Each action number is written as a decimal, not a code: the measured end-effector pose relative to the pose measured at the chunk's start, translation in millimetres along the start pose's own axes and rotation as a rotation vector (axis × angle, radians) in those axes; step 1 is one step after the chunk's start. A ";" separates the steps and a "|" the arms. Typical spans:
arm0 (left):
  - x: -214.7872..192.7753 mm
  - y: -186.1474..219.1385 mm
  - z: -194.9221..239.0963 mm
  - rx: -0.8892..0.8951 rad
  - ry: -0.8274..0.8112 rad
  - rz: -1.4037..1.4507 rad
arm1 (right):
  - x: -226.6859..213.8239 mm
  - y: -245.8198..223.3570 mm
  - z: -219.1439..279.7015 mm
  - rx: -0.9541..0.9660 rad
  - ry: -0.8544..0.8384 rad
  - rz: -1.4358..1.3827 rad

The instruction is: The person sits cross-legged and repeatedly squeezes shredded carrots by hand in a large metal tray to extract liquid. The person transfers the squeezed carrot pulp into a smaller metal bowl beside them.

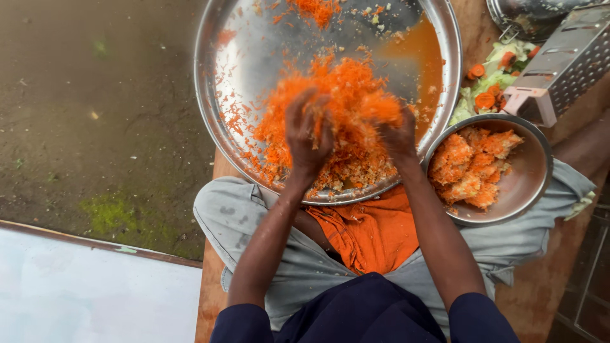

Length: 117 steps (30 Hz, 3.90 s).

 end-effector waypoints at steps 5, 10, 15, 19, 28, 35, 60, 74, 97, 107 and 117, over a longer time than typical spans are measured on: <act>45.4 28.0 34.5 -0.943 -0.494 0.763 | -2.0 -24.7 12.4 -0.623 -0.142 0.439; 61.9 14.0 50.7 -1.138 -0.519 1.815 | 41.7 -36.5 28.3 -0.382 -0.264 0.554; 68.3 -14.3 60.4 -1.054 -0.418 1.597 | 68.6 -52.5 39.3 0.048 -0.345 0.940; 69.8 -14.4 62.8 -1.135 -0.472 1.636 | 71.7 -79.8 45.4 0.078 -0.501 0.796; 79.2 -8.6 73.5 -1.052 -0.514 1.570 | 92.5 -55.4 49.5 -0.501 -0.055 0.964; 44.7 4.8 57.9 -1.119 -0.610 1.407 | 97.3 -44.4 61.3 -0.804 0.002 1.069; 140.7 -39.3 87.3 -0.934 -0.551 1.308 | 88.1 -42.3 20.8 -0.685 -0.094 0.962; 50.8 17.7 24.9 -0.967 -0.645 1.452 | 95.3 -77.4 41.8 -0.708 -0.043 0.737; 101.8 -23.0 84.8 -1.214 -0.554 1.590 | 109.8 -79.9 62.5 -0.804 -0.022 0.692; 64.7 18.7 66.7 -1.051 -0.678 1.429 | 84.7 -71.5 57.5 -0.937 -0.022 0.850; 111.6 -10.2 81.1 -1.018 -0.643 1.571 | 91.4 -63.9 63.8 -0.697 -0.075 0.867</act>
Point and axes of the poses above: each hand's wrist, its own z-axis away from the middle knuckle, its own x-axis out of the palm, y = z × x, the point moved 2 cm from there along -z, towards the middle knuckle, and after that the axes turned 13 degrees about -z, right-handed, at the moved point
